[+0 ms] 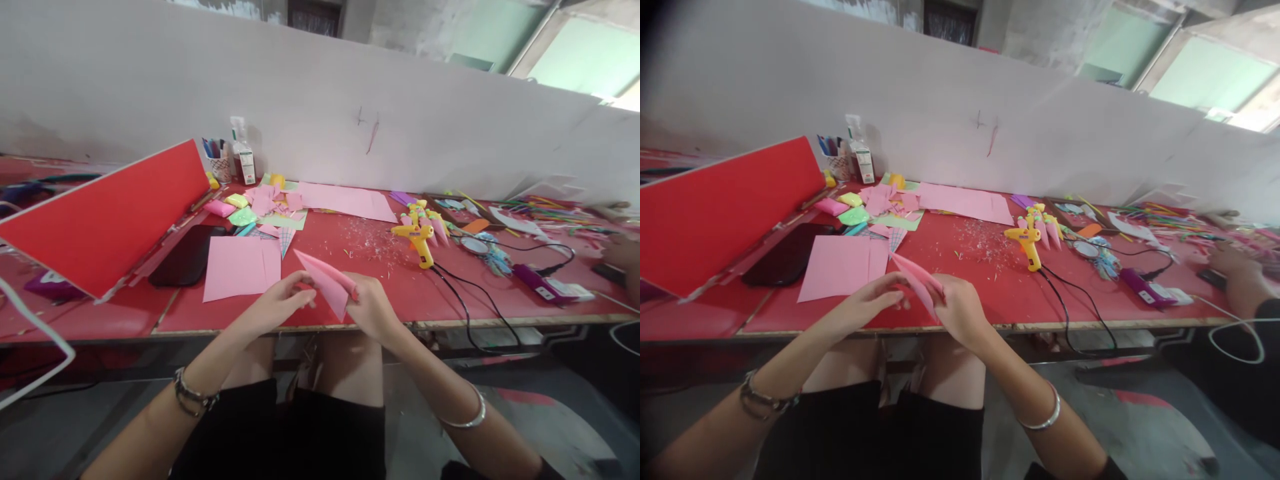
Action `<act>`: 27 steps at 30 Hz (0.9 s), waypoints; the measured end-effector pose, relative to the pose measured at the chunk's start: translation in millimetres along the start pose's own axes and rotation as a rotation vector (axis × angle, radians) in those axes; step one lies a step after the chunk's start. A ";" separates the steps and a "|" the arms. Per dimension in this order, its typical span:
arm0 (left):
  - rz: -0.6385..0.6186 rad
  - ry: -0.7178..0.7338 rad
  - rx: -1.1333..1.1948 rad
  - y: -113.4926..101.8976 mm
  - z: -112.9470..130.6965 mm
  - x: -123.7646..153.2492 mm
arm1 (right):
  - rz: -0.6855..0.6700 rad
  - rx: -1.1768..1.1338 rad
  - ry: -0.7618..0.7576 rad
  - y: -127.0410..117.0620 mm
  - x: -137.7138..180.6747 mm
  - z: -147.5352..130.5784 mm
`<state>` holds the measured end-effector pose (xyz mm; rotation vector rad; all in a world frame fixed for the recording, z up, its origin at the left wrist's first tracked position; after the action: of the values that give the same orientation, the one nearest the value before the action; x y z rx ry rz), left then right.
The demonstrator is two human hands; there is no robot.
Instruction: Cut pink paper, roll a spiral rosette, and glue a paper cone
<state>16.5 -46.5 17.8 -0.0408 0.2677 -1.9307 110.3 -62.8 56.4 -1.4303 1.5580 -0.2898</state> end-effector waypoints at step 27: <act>0.107 -0.104 -0.150 -24.1 -21.8 -6.9 | 0.185 0.409 -0.451 -14.4 17.9 -6.7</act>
<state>-6.4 -28.2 2.2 -0.2211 0.3380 -1.7935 117.1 -85.2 61.7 -0.9446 1.1668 -0.1491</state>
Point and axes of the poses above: each hand's wrist, its own x-axis away from the middle knuckle, its own y-axis out of the palm, z = x × y, the point moved 9 cm from there along -x, towards the middle knuckle, and after that the axes turned 12 degrees about z, right-handed, at the moved point
